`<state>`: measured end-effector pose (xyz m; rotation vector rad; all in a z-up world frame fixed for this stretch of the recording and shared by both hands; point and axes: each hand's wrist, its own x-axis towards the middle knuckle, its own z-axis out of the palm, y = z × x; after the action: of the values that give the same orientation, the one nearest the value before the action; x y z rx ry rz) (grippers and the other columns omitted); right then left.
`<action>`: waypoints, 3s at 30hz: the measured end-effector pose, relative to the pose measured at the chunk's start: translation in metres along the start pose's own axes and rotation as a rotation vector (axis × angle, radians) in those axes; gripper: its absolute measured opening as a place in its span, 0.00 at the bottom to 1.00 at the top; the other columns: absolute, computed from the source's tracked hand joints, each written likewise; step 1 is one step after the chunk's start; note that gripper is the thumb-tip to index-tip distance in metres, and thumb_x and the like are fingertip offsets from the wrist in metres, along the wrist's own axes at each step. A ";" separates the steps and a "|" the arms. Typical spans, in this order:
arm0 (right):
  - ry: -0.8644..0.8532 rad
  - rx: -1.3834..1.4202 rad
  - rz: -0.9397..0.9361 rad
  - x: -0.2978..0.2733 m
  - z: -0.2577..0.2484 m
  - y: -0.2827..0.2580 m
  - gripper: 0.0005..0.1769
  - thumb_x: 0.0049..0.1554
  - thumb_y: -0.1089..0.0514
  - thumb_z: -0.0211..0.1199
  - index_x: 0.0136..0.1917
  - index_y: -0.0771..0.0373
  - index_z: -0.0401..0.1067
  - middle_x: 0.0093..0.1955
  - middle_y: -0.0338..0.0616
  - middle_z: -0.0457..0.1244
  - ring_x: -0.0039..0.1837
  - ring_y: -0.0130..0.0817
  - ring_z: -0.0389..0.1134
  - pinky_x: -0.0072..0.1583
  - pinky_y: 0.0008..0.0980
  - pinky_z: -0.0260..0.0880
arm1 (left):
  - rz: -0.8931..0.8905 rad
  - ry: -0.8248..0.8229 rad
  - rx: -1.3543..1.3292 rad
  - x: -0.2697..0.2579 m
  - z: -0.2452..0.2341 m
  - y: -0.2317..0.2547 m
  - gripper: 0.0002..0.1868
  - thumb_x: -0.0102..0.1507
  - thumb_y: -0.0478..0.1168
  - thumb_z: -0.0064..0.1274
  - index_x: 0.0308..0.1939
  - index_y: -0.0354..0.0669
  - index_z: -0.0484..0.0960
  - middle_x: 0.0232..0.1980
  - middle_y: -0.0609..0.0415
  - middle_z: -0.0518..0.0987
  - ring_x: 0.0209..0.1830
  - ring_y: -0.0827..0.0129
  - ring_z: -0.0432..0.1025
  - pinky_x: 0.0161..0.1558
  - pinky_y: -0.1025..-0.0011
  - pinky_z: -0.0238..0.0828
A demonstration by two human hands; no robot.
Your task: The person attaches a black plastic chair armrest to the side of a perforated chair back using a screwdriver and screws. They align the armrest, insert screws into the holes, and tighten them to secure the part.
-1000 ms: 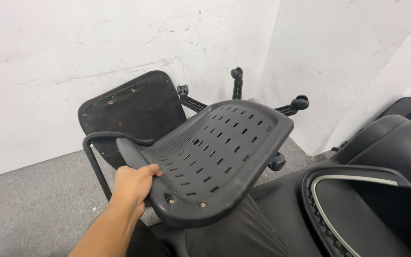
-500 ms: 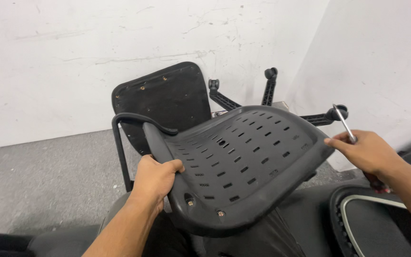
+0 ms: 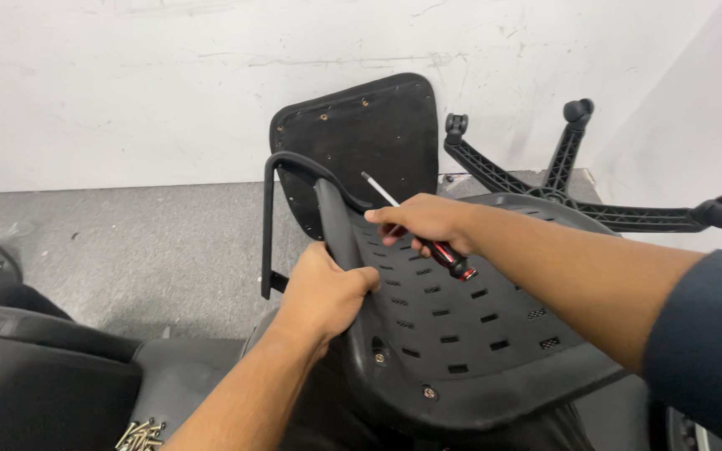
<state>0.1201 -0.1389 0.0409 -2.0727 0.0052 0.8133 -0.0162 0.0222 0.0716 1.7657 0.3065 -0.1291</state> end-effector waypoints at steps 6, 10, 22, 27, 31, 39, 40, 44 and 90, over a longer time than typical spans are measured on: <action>0.045 -0.612 0.096 0.033 -0.005 0.030 0.35 0.59 0.36 0.61 0.34 0.73 0.75 0.28 0.49 0.62 0.25 0.34 0.60 0.33 0.36 0.62 | -0.036 0.057 0.103 0.001 -0.004 -0.001 0.18 0.49 0.33 0.62 0.42 0.28 0.79 0.34 0.46 0.81 0.34 0.64 0.77 0.40 0.69 0.75; 0.085 -0.605 0.126 0.051 -0.033 0.064 0.24 0.59 0.46 0.61 0.33 0.69 0.75 0.28 0.48 0.65 0.27 0.35 0.64 0.34 0.35 0.66 | -0.072 0.017 0.029 0.006 -0.007 -0.005 0.18 0.48 0.32 0.59 0.42 0.29 0.79 0.34 0.47 0.81 0.35 0.64 0.79 0.40 0.69 0.75; -0.031 -0.034 0.418 0.052 -0.024 0.050 0.16 0.62 0.45 0.60 0.46 0.60 0.73 0.26 0.33 0.54 0.26 0.24 0.53 0.32 0.26 0.56 | -0.137 0.064 0.017 0.004 -0.012 -0.011 0.19 0.47 0.32 0.60 0.41 0.30 0.78 0.35 0.45 0.81 0.37 0.61 0.79 0.42 0.67 0.76; 0.059 -0.061 0.269 0.038 0.011 0.045 0.14 0.60 0.50 0.63 0.46 0.65 0.74 0.28 0.40 0.57 0.27 0.28 0.57 0.33 0.31 0.60 | -0.191 0.072 0.082 -0.006 -0.026 -0.012 0.22 0.50 0.36 0.61 0.45 0.25 0.79 0.39 0.40 0.83 0.40 0.59 0.79 0.45 0.66 0.75; 0.176 -0.202 0.088 0.024 0.028 0.045 0.11 0.56 0.56 0.67 0.44 0.67 0.76 0.31 0.42 0.62 0.28 0.30 0.59 0.33 0.32 0.60 | -0.179 0.105 0.033 -0.017 -0.042 -0.014 0.27 0.49 0.37 0.61 0.51 0.29 0.75 0.43 0.42 0.83 0.43 0.60 0.80 0.47 0.66 0.76; 0.347 -0.429 -0.152 0.013 0.001 0.006 0.17 0.50 0.53 0.72 0.48 0.67 0.76 0.37 0.50 0.68 0.37 0.39 0.67 0.43 0.40 0.67 | -0.079 0.227 0.004 -0.040 -0.033 -0.012 0.34 0.50 0.41 0.61 0.56 0.28 0.68 0.48 0.41 0.81 0.47 0.60 0.80 0.50 0.67 0.75; 0.380 -0.527 -0.198 0.009 -0.005 0.000 0.19 0.49 0.50 0.73 0.48 0.66 0.77 0.39 0.50 0.69 0.41 0.40 0.69 0.47 0.39 0.69 | -0.015 0.227 -0.023 -0.046 -0.025 -0.014 0.35 0.51 0.43 0.62 0.56 0.27 0.66 0.48 0.41 0.81 0.47 0.60 0.79 0.50 0.68 0.75; 0.518 -0.723 -0.226 -0.017 -0.015 -0.011 0.31 0.44 0.45 0.78 0.56 0.58 0.73 0.51 0.48 0.68 0.55 0.47 0.70 0.58 0.42 0.69 | 0.089 0.145 -0.189 -0.065 -0.001 -0.030 0.37 0.52 0.53 0.62 0.57 0.33 0.67 0.51 0.45 0.82 0.49 0.59 0.79 0.51 0.67 0.76; 0.575 1.020 -0.406 -0.073 -0.007 -0.022 0.18 0.55 0.59 0.70 0.58 0.58 0.71 0.37 0.31 0.56 0.34 0.18 0.55 0.34 0.20 0.59 | -0.008 -0.033 -0.734 -0.078 0.016 -0.042 0.46 0.56 0.42 0.61 0.73 0.57 0.52 0.64 0.50 0.75 0.60 0.63 0.75 0.52 0.62 0.78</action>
<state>0.0732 -0.1515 0.1001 -1.1872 0.2521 -0.0926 -0.1012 0.0038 0.0477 1.0348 0.2890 -0.0402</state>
